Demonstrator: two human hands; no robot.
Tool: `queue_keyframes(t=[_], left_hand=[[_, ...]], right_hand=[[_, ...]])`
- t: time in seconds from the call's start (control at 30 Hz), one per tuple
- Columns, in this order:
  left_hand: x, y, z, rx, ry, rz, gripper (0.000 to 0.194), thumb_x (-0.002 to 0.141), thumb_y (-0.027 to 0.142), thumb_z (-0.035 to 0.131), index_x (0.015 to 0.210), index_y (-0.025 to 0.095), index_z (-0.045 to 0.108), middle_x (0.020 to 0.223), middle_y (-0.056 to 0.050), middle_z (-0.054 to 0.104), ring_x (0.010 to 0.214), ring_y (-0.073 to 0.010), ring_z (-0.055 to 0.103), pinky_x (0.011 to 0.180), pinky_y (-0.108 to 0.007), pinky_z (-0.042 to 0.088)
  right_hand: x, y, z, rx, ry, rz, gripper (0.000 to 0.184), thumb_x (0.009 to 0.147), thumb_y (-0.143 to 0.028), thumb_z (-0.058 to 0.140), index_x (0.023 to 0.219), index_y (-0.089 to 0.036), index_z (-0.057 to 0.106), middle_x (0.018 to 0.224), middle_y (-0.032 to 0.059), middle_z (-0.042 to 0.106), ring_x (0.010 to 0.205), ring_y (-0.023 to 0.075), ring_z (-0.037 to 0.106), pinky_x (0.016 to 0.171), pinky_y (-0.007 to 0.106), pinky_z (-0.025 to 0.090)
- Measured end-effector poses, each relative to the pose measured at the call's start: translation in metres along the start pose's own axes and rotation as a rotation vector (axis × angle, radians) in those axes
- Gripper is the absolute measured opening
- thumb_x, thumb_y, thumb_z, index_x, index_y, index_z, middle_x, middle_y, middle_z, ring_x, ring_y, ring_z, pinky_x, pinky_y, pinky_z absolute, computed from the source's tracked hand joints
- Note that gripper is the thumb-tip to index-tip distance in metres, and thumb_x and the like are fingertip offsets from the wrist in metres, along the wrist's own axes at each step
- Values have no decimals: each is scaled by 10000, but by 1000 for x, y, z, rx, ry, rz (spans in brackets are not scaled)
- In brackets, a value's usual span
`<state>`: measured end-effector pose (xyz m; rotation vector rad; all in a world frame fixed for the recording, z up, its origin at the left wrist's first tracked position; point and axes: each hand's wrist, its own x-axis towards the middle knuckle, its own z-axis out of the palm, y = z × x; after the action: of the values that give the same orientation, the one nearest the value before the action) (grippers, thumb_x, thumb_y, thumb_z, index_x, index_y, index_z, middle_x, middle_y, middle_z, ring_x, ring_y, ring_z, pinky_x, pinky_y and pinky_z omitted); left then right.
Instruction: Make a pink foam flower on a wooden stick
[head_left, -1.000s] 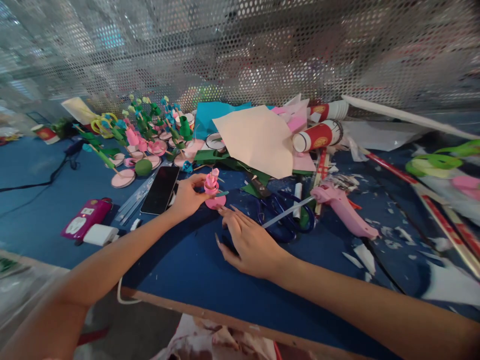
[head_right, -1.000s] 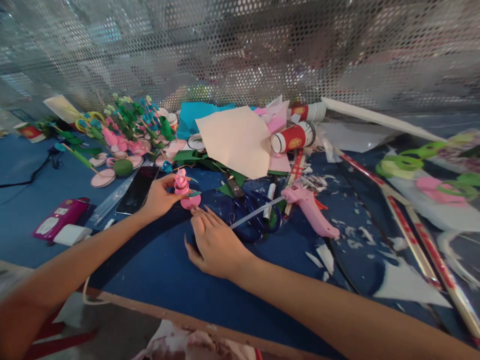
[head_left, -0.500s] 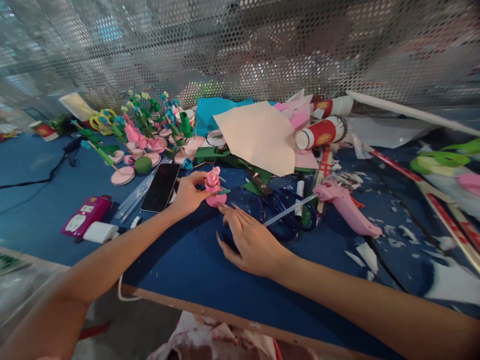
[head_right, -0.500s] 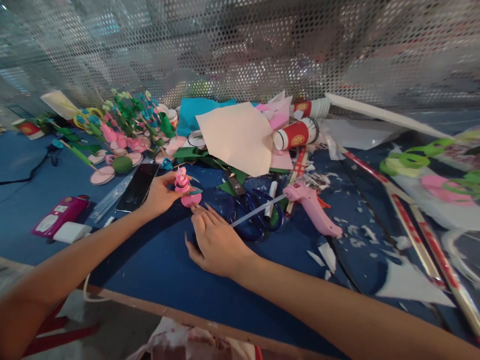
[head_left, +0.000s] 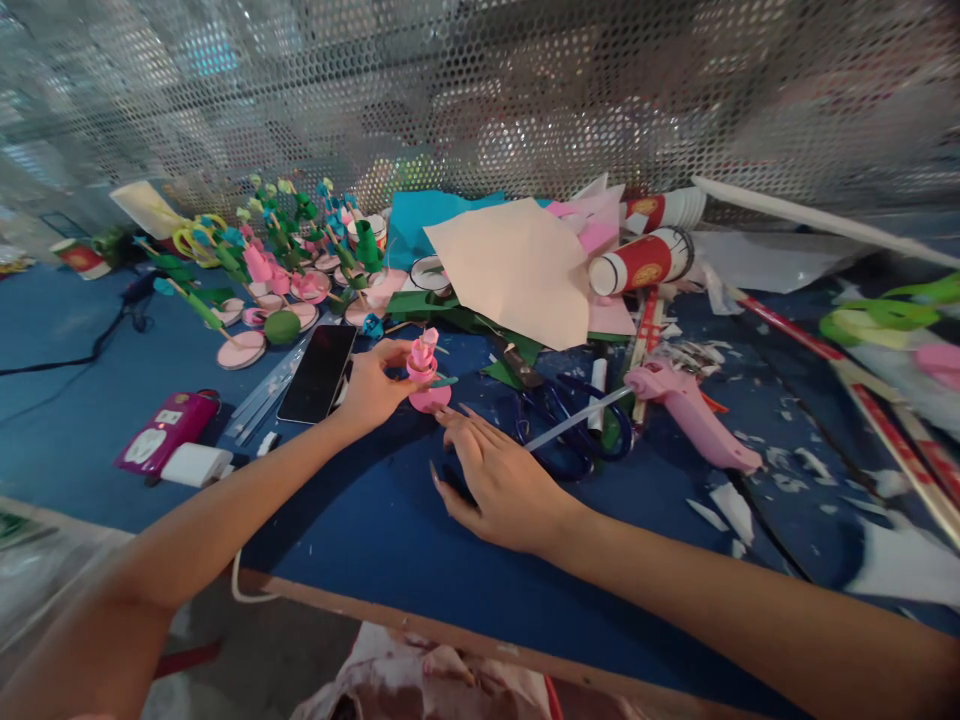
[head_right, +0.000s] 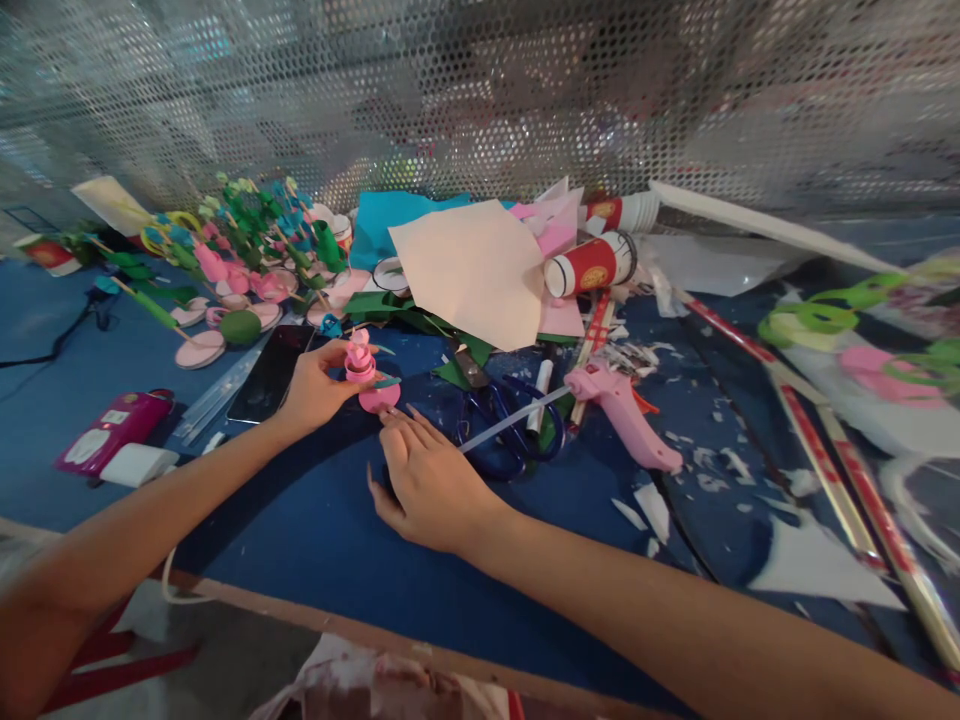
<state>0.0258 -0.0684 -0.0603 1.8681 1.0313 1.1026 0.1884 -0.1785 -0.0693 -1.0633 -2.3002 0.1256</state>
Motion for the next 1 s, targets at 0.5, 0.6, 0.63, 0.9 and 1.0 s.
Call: queue_keyframes(t=[0.5, 0.6, 0.63, 0.9, 1.0], left_hand=[[1, -3, 0, -99, 13, -48, 265, 574, 244, 791, 796, 150, 682, 827, -42, 685, 770, -193, 677, 721, -328, 581], [1, -4, 0, -81, 6, -52, 258, 583, 248, 785, 800, 154, 682, 840, -44, 690, 781, -195, 675, 697, -319, 580], [1, -5, 0, -81, 0, -53, 254, 591, 253, 780, 803, 154, 681, 843, -46, 691, 782, -195, 674, 688, -316, 579], [3, -6, 0, -22, -13, -54, 218, 591, 236, 771, 762, 150, 667, 805, -41, 693, 769, -192, 672, 672, -295, 566], [3, -4, 0, -69, 11, -58, 249, 580, 258, 778, 769, 154, 654, 769, -23, 688, 749, -181, 668, 685, -299, 569]], right_hand=[[0, 0, 1, 19, -7, 3, 144, 827, -203, 460, 949, -128, 444, 1117, 264, 609, 1144, 320, 564, 981, 507, 462], [0, 0, 1, 20, -15, 9, 150, 826, -201, 459, 961, -137, 437, 1131, 259, 605, 1157, 320, 554, 974, 526, 460], [0, 0, 1, 20, -18, 11, 150, 827, -199, 457, 963, -140, 435, 1132, 257, 606, 1159, 319, 553, 972, 531, 460], [0, 0, 0, 15, -14, 6, 143, 827, -203, 461, 949, -130, 441, 1122, 268, 609, 1154, 316, 557, 981, 512, 460], [0, 0, 0, 16, -18, 8, 142, 829, -203, 459, 955, -142, 438, 1132, 255, 608, 1158, 308, 556, 974, 515, 464]])
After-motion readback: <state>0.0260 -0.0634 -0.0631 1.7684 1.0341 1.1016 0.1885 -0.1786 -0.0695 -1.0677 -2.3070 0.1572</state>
